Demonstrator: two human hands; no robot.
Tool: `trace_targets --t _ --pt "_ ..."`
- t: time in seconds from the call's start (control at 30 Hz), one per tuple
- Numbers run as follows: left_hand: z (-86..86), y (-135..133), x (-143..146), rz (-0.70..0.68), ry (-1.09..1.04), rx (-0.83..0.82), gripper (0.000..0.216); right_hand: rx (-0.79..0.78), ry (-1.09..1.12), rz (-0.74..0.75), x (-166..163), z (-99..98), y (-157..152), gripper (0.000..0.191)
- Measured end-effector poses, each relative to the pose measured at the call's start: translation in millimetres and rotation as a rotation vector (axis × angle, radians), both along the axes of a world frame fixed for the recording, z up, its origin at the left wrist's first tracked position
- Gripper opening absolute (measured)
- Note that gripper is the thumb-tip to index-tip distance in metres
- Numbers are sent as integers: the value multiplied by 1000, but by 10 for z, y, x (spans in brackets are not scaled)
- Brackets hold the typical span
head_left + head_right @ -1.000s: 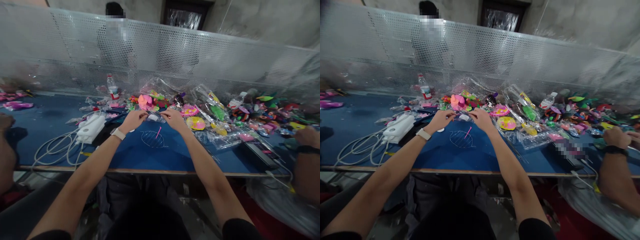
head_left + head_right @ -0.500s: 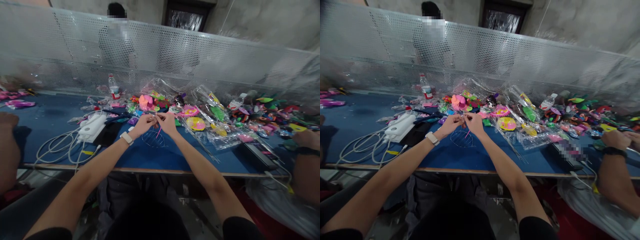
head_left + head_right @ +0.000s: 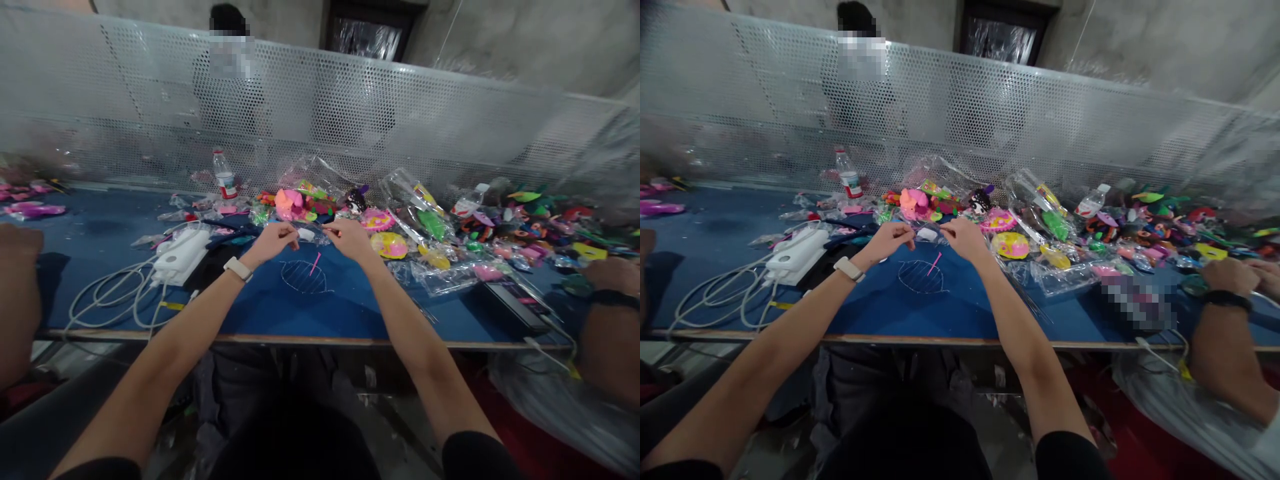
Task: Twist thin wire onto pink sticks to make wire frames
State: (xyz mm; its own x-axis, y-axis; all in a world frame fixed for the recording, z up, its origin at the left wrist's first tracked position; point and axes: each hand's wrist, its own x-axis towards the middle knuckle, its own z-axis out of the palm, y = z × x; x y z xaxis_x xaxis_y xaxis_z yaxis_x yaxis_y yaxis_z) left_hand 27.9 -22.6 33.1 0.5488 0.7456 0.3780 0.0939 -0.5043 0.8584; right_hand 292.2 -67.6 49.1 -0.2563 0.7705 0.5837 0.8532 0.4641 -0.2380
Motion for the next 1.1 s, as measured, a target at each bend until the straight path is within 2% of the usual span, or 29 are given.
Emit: trace_targets --t 0.1,0.17,0.23,0.33,0.4,0.53,0.6,0.67,0.73,0.77,0.87,0.97,1.1 --pt "-50 -93 116 -81 -55 -82 27 -77 288 27 -318 -70 -41 22" --pt "-77 -140 174 -132 -73 -137 30 -118 338 78 -452 -75 -61 23" --pt "-84 -162 194 -149 -76 -166 31 -128 333 68 -461 -31 -81 20" --pt "-67 -156 164 -111 -99 -182 27 -192 307 -8 -229 91 -128 15" --pt "-54 -143 137 -76 -141 -215 23 -397 223 72 22 156 -163 13" --pt "-58 -126 121 -57 -200 -294 22 -955 73 193 445 132 -161 20" --pt "-61 -124 118 -77 -198 -317 24 -1066 -6 166 530 77 -125 26" --pt "-54 -124 104 -96 -186 -327 25 -1054 -50 31 527 44 -96 29" --pt "-40 -127 81 -114 -169 -325 24 -941 -52 -82 457 57 -96 34" --pt "-33 -129 70 -124 -158 -317 23 -868 -41 -82 403 77 -109 39" --pt "-31 -137 58 -144 -104 -260 22 -723 49 119 185 152 -186 42" --pt "-62 -146 92 -130 -95 -201 24 -594 292 319 -63 174 -260 28" --pt "-103 -155 150 -114 -128 -178 24 -558 377 475 -285 100 -265 25"
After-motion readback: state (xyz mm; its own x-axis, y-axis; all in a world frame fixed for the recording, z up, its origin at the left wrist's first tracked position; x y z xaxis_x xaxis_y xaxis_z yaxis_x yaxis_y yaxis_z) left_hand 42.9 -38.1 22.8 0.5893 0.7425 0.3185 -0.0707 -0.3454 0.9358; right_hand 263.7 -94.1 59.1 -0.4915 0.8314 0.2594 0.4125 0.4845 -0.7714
